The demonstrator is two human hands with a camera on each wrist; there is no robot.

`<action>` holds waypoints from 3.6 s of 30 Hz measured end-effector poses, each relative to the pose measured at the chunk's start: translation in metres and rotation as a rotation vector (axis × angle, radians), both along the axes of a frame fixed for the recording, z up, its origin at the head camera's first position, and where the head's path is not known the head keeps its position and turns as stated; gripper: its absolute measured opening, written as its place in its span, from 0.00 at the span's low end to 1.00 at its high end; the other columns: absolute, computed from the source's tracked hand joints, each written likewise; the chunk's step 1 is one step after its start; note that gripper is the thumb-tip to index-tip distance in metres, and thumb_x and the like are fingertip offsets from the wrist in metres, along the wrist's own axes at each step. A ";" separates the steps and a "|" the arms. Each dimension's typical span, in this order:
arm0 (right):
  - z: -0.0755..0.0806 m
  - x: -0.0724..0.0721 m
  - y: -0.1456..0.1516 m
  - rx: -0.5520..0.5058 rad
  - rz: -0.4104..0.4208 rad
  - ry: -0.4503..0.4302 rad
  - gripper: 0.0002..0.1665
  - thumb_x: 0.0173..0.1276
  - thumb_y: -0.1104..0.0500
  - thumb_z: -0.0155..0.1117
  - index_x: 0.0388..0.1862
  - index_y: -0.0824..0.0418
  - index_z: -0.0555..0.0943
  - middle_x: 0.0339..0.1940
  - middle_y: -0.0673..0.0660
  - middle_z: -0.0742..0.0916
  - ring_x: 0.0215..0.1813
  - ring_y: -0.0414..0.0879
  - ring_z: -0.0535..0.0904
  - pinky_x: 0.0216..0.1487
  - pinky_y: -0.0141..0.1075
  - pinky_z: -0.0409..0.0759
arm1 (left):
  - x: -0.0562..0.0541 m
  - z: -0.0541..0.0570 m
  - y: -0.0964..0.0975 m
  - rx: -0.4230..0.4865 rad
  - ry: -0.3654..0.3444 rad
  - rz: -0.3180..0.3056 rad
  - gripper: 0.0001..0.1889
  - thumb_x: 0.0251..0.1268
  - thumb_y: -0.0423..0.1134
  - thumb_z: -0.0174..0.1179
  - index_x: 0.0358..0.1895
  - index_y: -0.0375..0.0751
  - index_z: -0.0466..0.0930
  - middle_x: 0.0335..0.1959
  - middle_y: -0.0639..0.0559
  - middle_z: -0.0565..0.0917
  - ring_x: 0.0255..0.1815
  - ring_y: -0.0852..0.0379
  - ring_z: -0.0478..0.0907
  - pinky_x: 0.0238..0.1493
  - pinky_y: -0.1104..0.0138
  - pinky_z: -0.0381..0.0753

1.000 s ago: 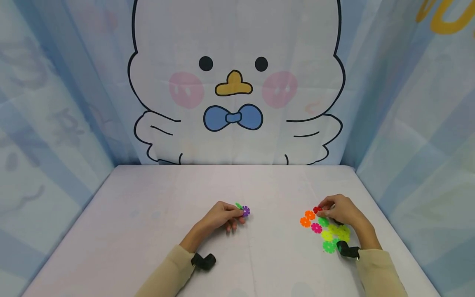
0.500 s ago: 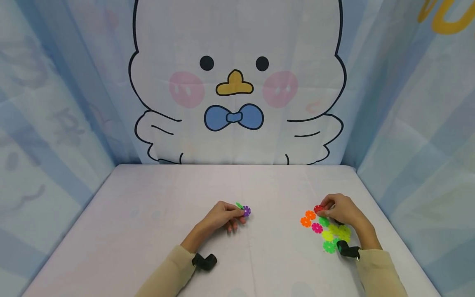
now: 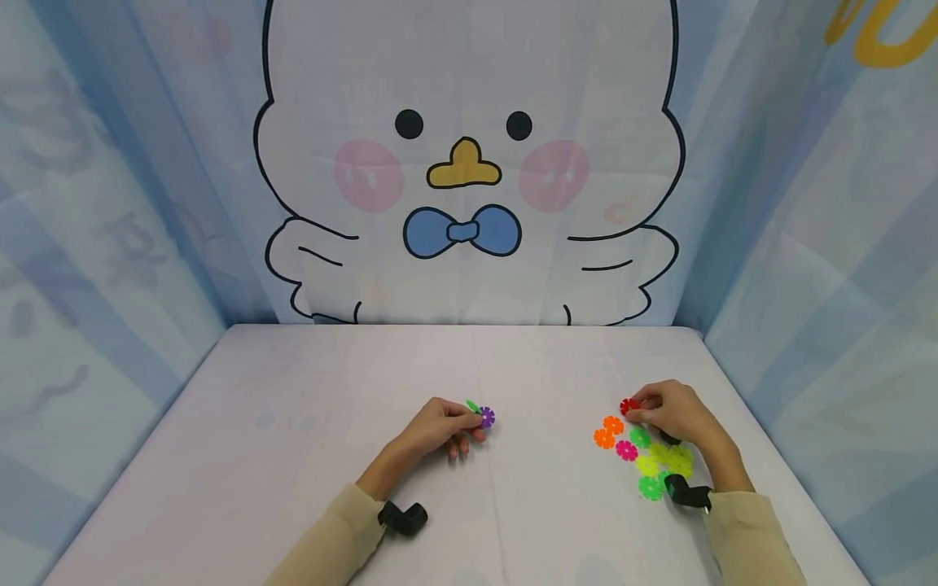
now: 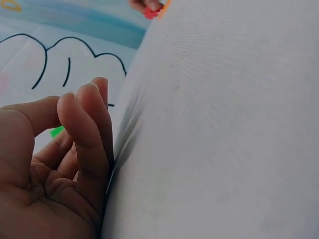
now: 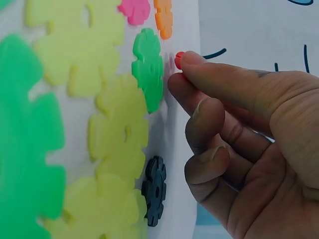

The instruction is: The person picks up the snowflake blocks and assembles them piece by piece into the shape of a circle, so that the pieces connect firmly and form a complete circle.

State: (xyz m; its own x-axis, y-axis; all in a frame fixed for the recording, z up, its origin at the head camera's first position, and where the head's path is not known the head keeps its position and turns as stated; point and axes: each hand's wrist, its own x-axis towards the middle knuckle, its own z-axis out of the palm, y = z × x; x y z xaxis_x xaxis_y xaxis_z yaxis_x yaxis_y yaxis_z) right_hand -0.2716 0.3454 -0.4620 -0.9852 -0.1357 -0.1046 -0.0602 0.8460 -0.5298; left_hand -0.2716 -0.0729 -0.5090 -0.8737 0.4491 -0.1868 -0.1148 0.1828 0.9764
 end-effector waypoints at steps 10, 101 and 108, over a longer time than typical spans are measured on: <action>0.000 -0.005 -0.015 0.025 0.062 0.062 0.17 0.75 0.60 0.68 0.55 0.72 0.87 0.49 0.68 0.90 0.43 0.51 0.83 0.46 0.44 0.89 | 0.000 0.000 -0.001 0.007 0.003 0.018 0.16 0.75 0.42 0.65 0.48 0.29 0.89 0.31 0.52 0.92 0.20 0.64 0.78 0.21 0.73 0.77; -0.027 0.000 -0.178 -0.409 0.296 0.156 0.03 0.70 0.59 0.76 0.38 0.58 0.92 0.31 0.55 0.94 0.25 0.42 0.86 0.31 0.27 0.79 | -0.002 -0.002 -0.004 0.037 -0.028 0.024 0.15 0.76 0.40 0.64 0.46 0.26 0.89 0.26 0.56 0.90 0.19 0.65 0.78 0.21 0.74 0.80; -0.030 -0.001 -0.179 -0.427 0.314 0.167 0.03 0.70 0.60 0.75 0.38 0.59 0.92 0.31 0.57 0.94 0.24 0.42 0.86 0.32 0.27 0.80 | -0.002 -0.003 -0.006 0.035 -0.029 0.010 0.15 0.76 0.39 0.64 0.47 0.26 0.89 0.26 0.57 0.89 0.19 0.65 0.78 0.22 0.74 0.80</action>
